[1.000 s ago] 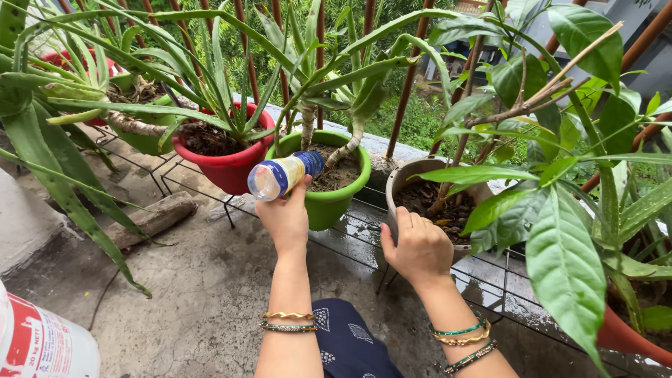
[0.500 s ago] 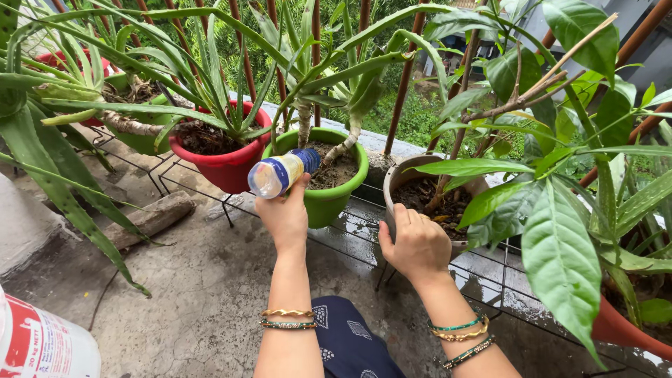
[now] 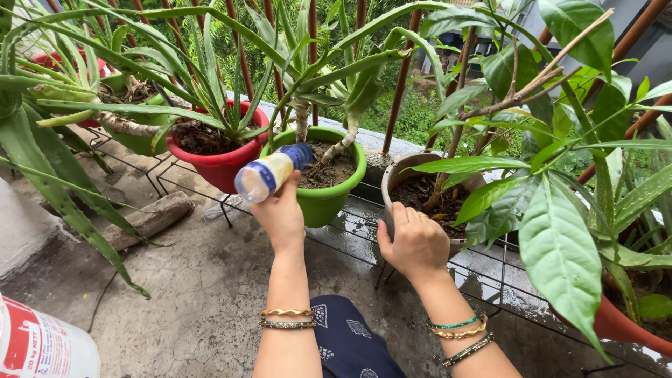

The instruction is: The person applies liquid from a bottle to several potted plants on a balcony, touches the leaves and soil by hand, and shifts the positions of the pots on a wire rack.

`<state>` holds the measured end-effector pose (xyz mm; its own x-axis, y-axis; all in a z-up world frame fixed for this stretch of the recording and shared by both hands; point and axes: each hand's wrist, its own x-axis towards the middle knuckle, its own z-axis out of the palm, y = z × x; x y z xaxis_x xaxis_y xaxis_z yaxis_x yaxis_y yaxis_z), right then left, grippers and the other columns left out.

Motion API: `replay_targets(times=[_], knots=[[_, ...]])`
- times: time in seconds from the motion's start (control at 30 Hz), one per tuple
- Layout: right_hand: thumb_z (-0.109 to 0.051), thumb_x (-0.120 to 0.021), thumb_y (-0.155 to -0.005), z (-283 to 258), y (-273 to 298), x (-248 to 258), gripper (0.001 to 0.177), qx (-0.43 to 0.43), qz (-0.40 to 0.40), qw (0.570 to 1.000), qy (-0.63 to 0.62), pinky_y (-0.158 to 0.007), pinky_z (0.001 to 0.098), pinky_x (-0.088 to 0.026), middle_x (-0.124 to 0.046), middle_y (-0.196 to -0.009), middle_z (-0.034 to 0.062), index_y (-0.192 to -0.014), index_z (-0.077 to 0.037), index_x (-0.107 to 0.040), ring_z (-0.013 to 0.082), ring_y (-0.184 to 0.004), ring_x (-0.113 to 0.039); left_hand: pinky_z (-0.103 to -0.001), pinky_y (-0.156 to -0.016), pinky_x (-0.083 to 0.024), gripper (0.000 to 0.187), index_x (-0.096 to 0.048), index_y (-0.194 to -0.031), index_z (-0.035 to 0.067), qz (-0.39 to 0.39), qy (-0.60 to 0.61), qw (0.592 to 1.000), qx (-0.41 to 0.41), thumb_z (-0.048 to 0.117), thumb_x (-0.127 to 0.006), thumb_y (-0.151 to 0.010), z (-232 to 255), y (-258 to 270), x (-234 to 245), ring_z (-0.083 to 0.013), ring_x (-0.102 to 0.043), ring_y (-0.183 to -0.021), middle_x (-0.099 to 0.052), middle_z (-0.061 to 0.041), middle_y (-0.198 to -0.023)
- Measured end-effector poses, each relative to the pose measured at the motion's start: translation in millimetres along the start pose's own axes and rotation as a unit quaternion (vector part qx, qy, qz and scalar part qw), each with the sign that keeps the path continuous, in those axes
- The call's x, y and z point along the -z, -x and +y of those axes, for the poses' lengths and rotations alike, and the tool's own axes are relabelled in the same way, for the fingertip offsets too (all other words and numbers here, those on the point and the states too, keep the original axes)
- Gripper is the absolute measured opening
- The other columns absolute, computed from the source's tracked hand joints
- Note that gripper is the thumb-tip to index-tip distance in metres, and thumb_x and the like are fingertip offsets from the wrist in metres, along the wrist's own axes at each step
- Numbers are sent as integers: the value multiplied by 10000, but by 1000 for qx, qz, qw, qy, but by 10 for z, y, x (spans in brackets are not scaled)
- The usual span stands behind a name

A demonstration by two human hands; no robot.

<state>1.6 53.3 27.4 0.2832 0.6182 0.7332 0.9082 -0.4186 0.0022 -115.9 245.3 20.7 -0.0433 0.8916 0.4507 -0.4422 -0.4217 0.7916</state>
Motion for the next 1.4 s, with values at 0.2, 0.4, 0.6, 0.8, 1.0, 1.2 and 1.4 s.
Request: replay_targets(times=[0.2, 0.4, 0.6, 0.8, 1.0, 1.2, 1.4], knots=[[-318, -713, -847, 3, 15, 8, 288, 3, 4, 1000, -1, -615, 370, -572, -692, -759, 92, -977, -64, -672, 260, -667, -704, -321, -969, -556, 395, -605, -1289, -67, 26, 66, 997, 5, -9, -754, -928, -5, -30, -11, -181, -675, -1097, -689, -104, -1229], [-308, -715, -840, 0, 4, 13, 296, -1, 0, 1000, -9, -612, 373, -570, -700, -766, 93, -997, -60, -682, 261, -666, -704, -337, -1106, -515, 540, -505, -1404, -51, -17, 77, 995, -62, -47, -747, -922, 117, -13, -60, -196, -609, -1268, -588, -128, -1408], [-309, -717, -836, 3, -5, 2, 307, 6, 11, 1000, -5, -623, 371, -573, -707, -788, 99, -1005, -55, -680, 266, -672, -703, -329, -1101, -503, 585, -513, -1427, -42, -85, 12, 995, -57, -76, -737, -888, 229, 39, -76, -196, -595, -1289, -575, -128, -1436], [-300, -713, -845, -1, 14, 10, 287, 4, 11, 1000, -8, -619, 367, -569, -703, -776, 96, -989, -55, -677, 263, -667, -701, -302, -989, -526, 465, -625, -1264, -36, -60, -52, 997, -14, -20, -812, -838, 120, -29, -148, -180, -679, -1101, -704, -106, -1206], [-297, -714, -848, 9, 5, 10, 271, 6, 15, 1000, -8, -619, 364, -566, -697, -772, 95, -973, -59, -673, 260, -663, -697, -312, -930, -582, 303, -669, -1120, -50, 8, -93, 995, -18, 55, -819, -878, 55, -30, -188, -172, -755, -1000, -763, -106, -1085], [-297, -715, -841, 14, -8, -3, 261, 0, 15, 1000, -16, -615, 366, -562, -690, -766, 90, -958, -67, -673, 260, -658, -691, -313, -885, -596, 286, -702, -1083, -51, 18, -105, 994, -18, 88, -832, -868, 61, -15, -195, -167, -766, -961, -779, -119, -1056], [-296, -714, -843, 14, 13, -1, 282, 5, 17, 1000, -12, -616, 366, -563, -696, -774, 90, -988, -56, -680, 260, -664, -694, -321, -874, -600, 293, -709, -1071, -49, 19, -116, 993, -23, 96, -841, -853, 68, -10, -204, -183, -767, -957, -779, -123, -1049]])
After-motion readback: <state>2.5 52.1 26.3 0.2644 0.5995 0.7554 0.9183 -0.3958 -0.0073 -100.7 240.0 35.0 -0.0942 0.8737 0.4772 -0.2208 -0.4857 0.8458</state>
